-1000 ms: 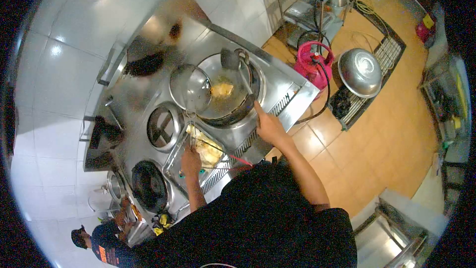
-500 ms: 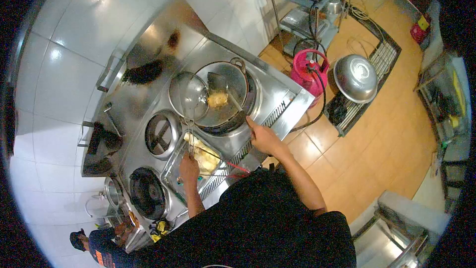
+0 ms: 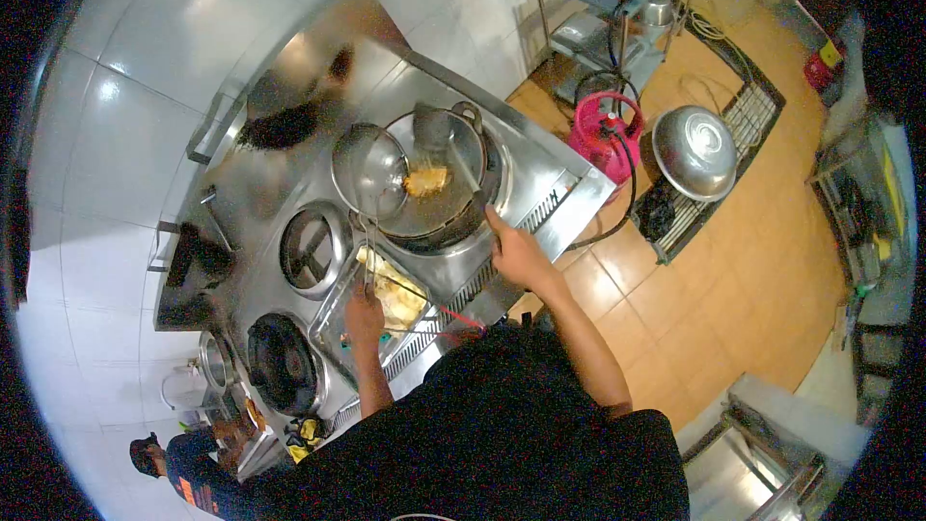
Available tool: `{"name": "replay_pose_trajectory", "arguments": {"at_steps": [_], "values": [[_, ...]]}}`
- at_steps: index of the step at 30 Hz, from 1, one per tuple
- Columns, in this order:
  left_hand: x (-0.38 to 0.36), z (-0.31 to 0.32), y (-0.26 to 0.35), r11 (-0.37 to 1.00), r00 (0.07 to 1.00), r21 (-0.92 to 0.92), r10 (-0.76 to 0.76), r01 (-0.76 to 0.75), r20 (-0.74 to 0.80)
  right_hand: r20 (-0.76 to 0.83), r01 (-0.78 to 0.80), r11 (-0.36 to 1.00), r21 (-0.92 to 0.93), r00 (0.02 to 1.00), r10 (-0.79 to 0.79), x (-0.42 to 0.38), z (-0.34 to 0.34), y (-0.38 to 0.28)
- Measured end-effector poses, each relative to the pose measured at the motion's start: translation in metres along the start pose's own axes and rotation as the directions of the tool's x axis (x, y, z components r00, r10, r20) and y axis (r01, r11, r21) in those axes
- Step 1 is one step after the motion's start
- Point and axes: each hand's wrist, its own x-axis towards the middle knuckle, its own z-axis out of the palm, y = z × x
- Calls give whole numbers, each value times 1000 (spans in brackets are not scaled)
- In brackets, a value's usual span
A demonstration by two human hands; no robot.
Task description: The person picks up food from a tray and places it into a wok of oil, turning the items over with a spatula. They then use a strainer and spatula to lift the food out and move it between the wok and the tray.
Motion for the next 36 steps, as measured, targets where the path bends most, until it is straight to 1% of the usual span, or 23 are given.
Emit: {"name": "replay_pose_trajectory", "arguments": {"at_steps": [1,2,3,4,5,7,8,10,11,13,17,19,20,22,23,25,28,29,31,33,35,36], "values": [[0,-2,2,1000,1000,1,-5,5,0,-46,2,1000,-1,999,-2,1,4,4],[0,-3,6,999,999,31,-36,36,24,-46,2,1000,-1,999,-2,1,3,4],[0,-7,10,996,997,62,-64,62,47,-19,-31,1000,-7,999,31,1,2,4],[2,-9,14,997,997,61,-58,55,46,5,-64,998,-14,998,64,1,0,4],[2,-11,16,998,997,34,-59,57,49,-2,-65,998,-14,998,65,1,-1,7],[2,-10,16,998,997,8,-63,62,55,74,-5,1000,-2,997,5,-1,2,16],[2,-9,15,998,997,6,-66,66,46,77,-6,1000,-2,997,6,0,3,20],[-1,-11,14,996,996,8,-84,84,42,-16,107,993,51,994,-106,1,2,18],[-1,-11,15,997,997,17,-71,71,27,-8,106,993,53,994,-106,1,1,17],[-1,-10,13,998,998,33,-60,59,27,25,-92,996,-8,995,92,-1,-14,-6],[1,-13,22,995,996,65,-75,72,50,46,-58,998,-26,997,59,2,-2,12],[1,-11,20,996,995,44,-83,81,51,67,58,998,22,996,-59,-1,1,13],[1,-10,19,996,995,45,-83,80,52,67,57,998,22,996,-58,-1,1,13],[-2,-9,16,999,999,27,-35,35,-2,31,41,998,39,999,-42,-1,-6,4],[-4,-8,14,999,999,26,-44,44,-2,39,43,998,39,998,-45,1,-8,2],[-4,-9,15,998,999,43,-41,41,10,7,-57,998,-15,998,57,4,-11,0],[-4,-13,19,998,998,58,-41,39,36,-2,-43,997,-62,999,43,5,-19,2],[-3,-13,19,998,999,55,-43,41,34,26,-68,994,-81,997,70,2,-24,1],[-4,-12,15,999,999,-5,-37,37,40,41,-55,995,-84,997,58,-1,-33,-3],[-7,-11,13,1000,999,-10,-28,28,35,59,-46,995,-87,997,52,-5,-44,-12],[-9,-11,13,1000,999,-18,-15,15,31,116,-86,986,-141,988,103,-8,-59,-25],[-10,-14,15,999,998,-31,-23,25,58,120,-87,986,-144,987,105,-9,-62,-26]]}}
